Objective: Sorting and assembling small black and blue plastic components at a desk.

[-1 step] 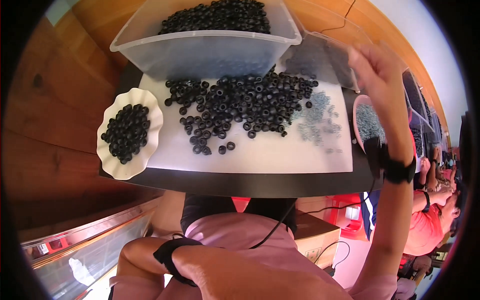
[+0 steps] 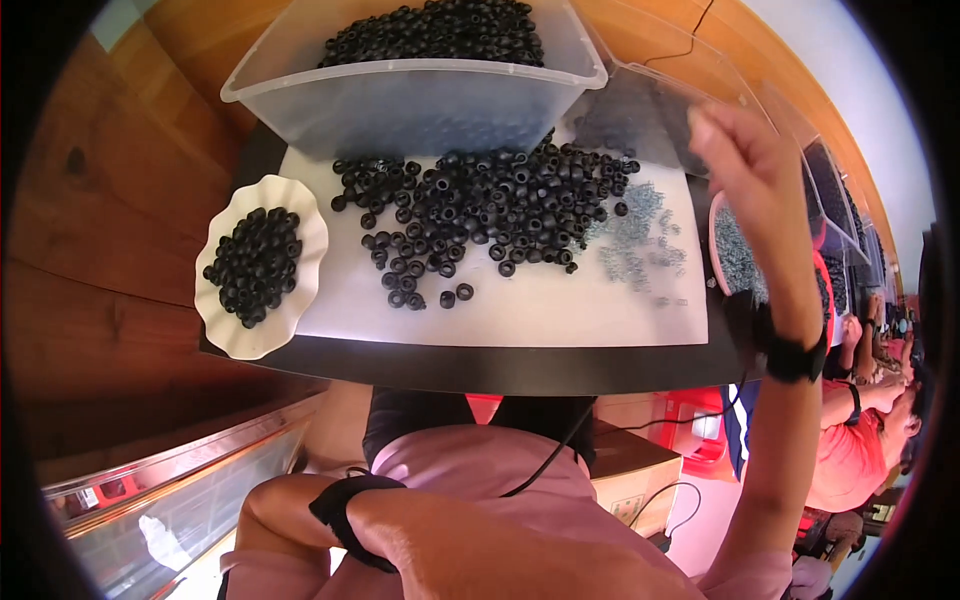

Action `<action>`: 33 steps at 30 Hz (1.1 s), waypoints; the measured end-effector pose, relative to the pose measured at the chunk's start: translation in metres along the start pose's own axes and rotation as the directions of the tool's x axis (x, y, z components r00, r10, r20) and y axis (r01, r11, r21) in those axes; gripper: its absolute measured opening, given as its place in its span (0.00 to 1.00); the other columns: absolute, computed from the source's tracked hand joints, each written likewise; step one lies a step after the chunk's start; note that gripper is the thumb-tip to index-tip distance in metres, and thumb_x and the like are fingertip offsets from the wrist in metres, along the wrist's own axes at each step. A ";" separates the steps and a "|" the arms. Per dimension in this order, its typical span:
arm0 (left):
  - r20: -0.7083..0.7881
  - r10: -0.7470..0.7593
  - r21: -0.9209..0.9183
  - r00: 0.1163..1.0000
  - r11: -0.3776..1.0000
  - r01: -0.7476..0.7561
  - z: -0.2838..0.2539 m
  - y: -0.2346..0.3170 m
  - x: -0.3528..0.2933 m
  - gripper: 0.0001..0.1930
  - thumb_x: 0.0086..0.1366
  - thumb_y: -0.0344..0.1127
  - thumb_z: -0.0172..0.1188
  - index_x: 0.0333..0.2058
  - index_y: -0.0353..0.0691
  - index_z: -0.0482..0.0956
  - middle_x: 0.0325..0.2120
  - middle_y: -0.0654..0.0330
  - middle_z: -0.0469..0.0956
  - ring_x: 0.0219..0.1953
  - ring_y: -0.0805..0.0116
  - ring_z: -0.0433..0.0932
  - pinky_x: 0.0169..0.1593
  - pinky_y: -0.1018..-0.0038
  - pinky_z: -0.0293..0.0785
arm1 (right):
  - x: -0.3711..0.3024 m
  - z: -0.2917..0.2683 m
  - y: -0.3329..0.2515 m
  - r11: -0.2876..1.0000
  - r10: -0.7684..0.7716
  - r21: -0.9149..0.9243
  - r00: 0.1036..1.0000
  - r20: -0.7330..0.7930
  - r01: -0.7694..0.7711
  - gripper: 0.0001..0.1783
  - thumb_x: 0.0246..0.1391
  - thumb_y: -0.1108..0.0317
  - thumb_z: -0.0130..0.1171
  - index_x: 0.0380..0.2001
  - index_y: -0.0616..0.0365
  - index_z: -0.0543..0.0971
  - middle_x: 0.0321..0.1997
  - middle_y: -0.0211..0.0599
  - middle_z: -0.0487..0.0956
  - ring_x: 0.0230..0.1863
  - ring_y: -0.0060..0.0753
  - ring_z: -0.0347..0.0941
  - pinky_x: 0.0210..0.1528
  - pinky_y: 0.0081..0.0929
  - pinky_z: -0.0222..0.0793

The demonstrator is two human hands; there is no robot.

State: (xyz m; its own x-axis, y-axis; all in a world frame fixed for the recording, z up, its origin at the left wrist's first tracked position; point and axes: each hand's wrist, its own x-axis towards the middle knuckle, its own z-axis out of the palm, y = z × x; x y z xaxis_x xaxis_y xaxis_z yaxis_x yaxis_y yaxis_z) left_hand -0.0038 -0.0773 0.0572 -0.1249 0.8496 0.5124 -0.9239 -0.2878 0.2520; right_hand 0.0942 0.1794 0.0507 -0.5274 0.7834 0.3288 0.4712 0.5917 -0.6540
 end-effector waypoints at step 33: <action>-0.439 -0.404 0.847 0.803 0.114 0.520 -0.150 0.024 -0.007 0.07 0.71 0.30 0.52 0.39 0.34 0.77 0.27 0.60 0.79 0.27 0.75 0.77 0.33 0.78 0.73 | -0.084 0.093 0.021 0.944 -0.135 -0.248 0.941 0.311 0.217 0.09 0.52 0.69 0.61 0.33 0.61 0.72 0.30 0.44 0.75 0.28 0.50 0.76 0.28 0.42 0.72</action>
State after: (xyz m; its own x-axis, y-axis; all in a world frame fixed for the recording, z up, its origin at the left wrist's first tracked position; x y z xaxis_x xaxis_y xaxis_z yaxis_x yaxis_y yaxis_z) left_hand -0.0798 -0.0239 -0.0635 0.1142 0.9922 -0.0504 0.1363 0.0346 0.9901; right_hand 0.0830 0.1083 -0.0538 -0.7798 0.5979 0.1855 0.5053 0.7761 -0.3774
